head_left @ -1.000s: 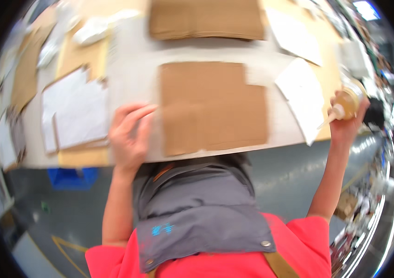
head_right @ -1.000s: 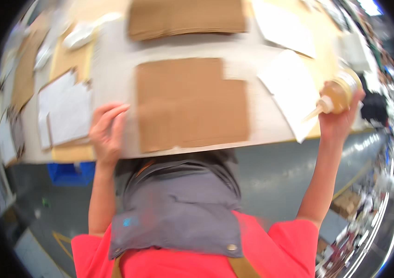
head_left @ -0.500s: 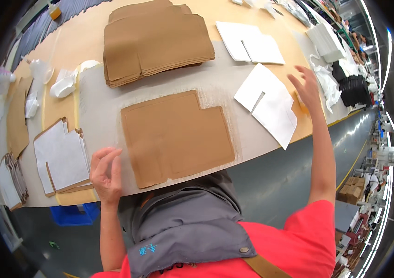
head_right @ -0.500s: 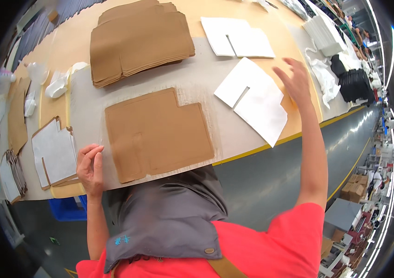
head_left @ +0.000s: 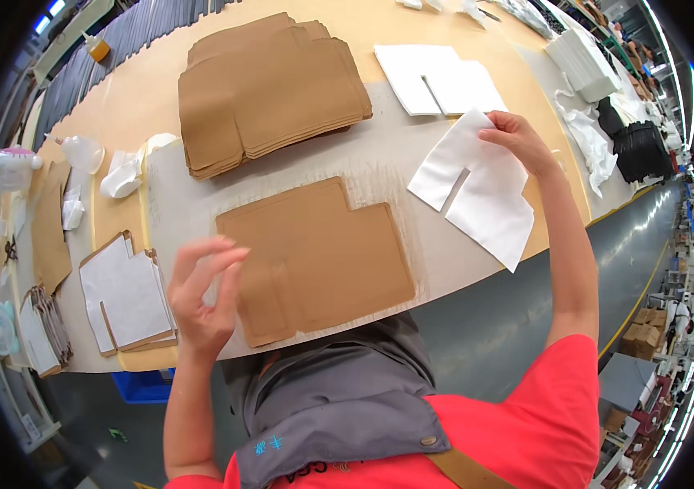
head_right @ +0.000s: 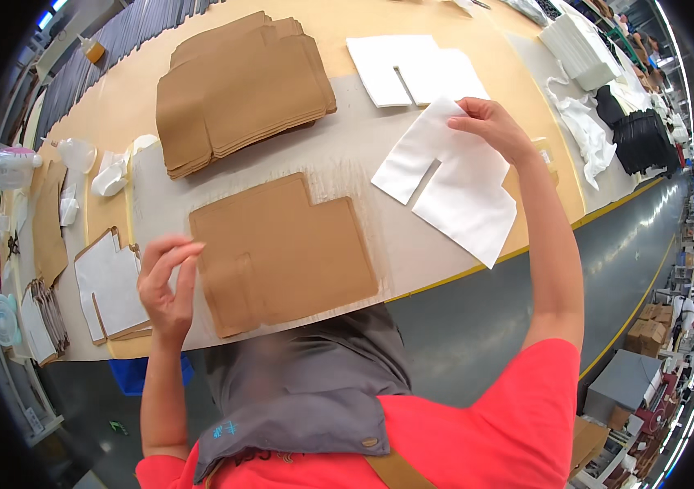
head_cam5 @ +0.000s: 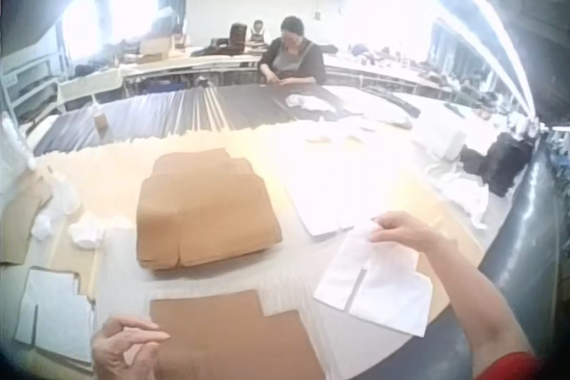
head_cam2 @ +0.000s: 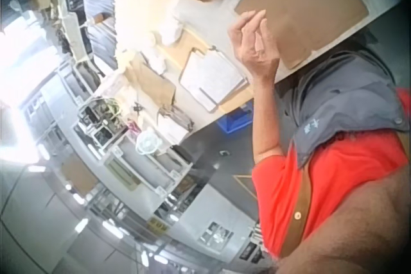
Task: The person applies glue from a squeeze bottle onto brown paper sheets and presses white paper inserts onto them. The person repeats this process, stacking the finished units on the table.
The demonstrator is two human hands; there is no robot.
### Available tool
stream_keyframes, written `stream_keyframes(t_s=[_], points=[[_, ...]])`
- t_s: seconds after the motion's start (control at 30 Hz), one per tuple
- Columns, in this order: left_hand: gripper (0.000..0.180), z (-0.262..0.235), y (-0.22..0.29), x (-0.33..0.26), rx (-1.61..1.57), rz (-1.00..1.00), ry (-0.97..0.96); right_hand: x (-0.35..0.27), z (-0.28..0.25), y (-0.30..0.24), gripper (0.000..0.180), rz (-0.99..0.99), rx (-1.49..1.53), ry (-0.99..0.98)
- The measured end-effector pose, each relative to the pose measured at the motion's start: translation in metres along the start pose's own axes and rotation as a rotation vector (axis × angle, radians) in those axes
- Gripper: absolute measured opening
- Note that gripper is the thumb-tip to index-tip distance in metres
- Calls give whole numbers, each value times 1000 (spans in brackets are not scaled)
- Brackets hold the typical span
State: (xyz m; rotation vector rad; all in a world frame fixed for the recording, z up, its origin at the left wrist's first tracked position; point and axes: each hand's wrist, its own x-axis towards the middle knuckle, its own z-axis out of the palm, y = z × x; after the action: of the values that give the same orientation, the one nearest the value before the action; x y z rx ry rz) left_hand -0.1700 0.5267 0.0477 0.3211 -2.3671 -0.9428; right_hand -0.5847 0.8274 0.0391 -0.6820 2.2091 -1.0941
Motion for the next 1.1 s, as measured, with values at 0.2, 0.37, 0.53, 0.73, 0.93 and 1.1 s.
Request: stream_keyframes(t_s=[0.2,0.37,0.53,0.73,0.93,1.1], points=[[47,81,35,91,-219,146,-284,-58,1,-36,6,-174,80,81],[82,159,68,125,-400,137,-530,-92,-1,-46,8,-306,39,77],[86,182,92,139,-405,308,-589,-130,4,-75,11,-429,-89,90],[78,143,109,139,-420,356,-651,-162,9,-106,18,-643,-195,65],[38,111,127,113,-665,16,-904,-173,22,-128,20,-770,-260,67],[28,61,136,112,-781,-67,-922,-165,27,-92,68,-742,250,179]])
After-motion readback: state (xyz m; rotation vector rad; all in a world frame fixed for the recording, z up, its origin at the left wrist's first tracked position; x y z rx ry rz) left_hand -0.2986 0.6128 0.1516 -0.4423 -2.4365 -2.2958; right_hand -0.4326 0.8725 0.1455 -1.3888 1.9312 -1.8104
